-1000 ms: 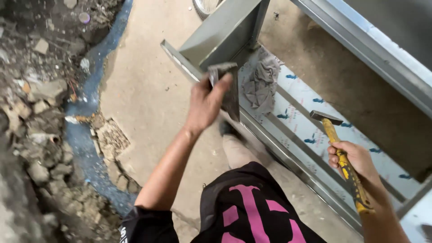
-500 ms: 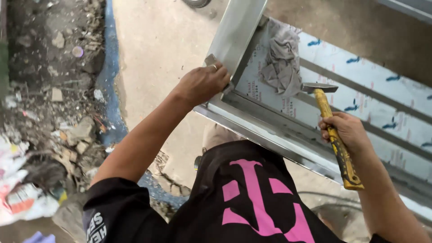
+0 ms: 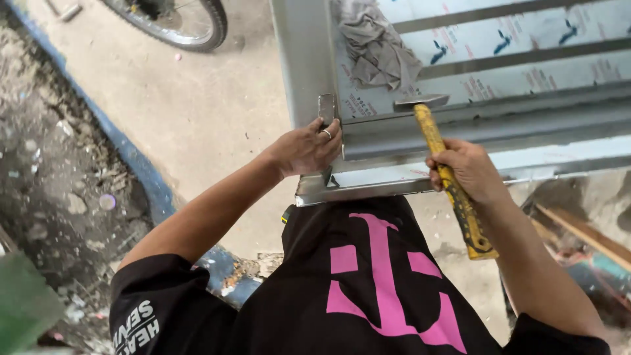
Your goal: The person is assembling or repairing a metal cabinet, using a hammer to fit metal pieces and joints together.
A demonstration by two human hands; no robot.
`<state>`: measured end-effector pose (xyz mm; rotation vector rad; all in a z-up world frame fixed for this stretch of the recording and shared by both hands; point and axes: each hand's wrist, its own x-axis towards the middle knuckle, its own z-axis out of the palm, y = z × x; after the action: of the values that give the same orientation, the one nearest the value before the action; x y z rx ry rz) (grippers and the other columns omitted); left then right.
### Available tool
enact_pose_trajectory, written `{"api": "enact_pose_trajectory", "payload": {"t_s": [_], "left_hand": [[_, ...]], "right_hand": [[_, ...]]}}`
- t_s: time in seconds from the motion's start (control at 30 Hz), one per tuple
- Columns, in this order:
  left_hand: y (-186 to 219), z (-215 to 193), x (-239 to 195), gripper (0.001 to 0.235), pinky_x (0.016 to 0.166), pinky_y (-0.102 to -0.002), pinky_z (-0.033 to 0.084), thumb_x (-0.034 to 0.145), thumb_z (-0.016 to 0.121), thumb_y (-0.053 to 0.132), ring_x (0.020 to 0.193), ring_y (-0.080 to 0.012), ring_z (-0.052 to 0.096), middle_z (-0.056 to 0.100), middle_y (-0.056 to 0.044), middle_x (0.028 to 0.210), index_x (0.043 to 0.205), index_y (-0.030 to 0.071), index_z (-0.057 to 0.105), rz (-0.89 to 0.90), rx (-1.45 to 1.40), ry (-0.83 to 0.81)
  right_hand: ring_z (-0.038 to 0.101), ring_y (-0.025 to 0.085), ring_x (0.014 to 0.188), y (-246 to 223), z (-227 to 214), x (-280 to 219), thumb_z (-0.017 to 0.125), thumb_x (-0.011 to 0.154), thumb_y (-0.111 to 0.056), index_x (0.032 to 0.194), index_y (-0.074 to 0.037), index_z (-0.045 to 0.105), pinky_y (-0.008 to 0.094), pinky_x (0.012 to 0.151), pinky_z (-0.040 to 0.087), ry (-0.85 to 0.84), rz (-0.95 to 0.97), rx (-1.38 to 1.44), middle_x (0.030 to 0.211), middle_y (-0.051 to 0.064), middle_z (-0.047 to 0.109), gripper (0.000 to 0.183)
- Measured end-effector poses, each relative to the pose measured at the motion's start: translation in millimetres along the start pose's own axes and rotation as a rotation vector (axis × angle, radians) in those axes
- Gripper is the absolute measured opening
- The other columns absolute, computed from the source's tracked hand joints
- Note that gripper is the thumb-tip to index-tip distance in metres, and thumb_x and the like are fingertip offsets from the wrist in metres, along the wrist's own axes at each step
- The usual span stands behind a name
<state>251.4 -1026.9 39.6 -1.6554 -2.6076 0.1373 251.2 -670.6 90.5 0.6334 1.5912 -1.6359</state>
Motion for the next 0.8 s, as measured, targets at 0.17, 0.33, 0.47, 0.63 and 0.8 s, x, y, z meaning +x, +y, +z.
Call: {"api": "enact_pose_trajectory", "payload": {"t_s": [0.17,0.33,0.47,0.63,0.8], "left_hand": [[3,10,2,0.025,0.105,-0.049,0.051,0.098,0.057,0.017,0.129,-0.0343,0.058,0.064,-0.017,0.131,0.112,0.001,0.069,0.06,-0.095,0.013],[5,-7,-3,0.075,0.124,-0.043,0.039,0.071,0.07,0.001,0.149,-0.0403,0.04,0.041,-0.026,0.157,0.145,0.001,0.053,-0.487,-0.546,0.108],[14,2,-16,0.116,0.113,-0.046,0.035,0.061,0.09,0.027,0.148,-0.0444,0.029,0.027,-0.027,0.161,0.152,-0.007,0.027,-0.646,-1.131,0.152],[21,26,-22,0.101,0.129,-0.05,0.028,0.069,0.092,0.024,0.155,-0.0352,0.033,0.039,-0.017,0.162,0.152,0.004,0.04,-0.554,-0.868,0.279],[23,26,-26,0.101,0.129,-0.051,0.028,0.069,0.094,0.026,0.152,-0.0343,0.036,0.042,-0.015,0.161,0.153,0.005,0.041,-0.505,-0.839,0.278]], "right_hand": [[0.059,0.015,0.054,-6,41,-22,0.054,0.096,-0.01,0.125,0.011,0.056,0.03,0.045,0.049,0.027,0.093,0.059,0.086,0.009,0.064,0.036],[0.059,0.014,0.047,-8,51,-32,0.052,0.094,-0.011,0.154,-0.004,0.04,0.028,0.039,0.048,-0.108,0.218,0.045,0.078,0.007,0.061,0.062],[0.06,0.014,0.046,-10,59,-31,0.054,0.092,-0.009,0.155,-0.007,0.042,0.027,0.04,0.048,-0.119,0.257,0.065,0.076,0.007,0.062,0.064],[0.057,0.014,0.044,-22,76,-30,0.053,0.09,-0.01,0.154,-0.012,0.043,0.028,0.038,0.047,-0.132,0.343,-0.038,0.071,0.005,0.062,0.065],[0.056,0.013,0.044,-30,92,-26,0.052,0.091,-0.011,0.158,-0.015,0.035,0.028,0.038,0.046,-0.071,0.361,-0.03,0.069,0.005,0.061,0.069]]}}
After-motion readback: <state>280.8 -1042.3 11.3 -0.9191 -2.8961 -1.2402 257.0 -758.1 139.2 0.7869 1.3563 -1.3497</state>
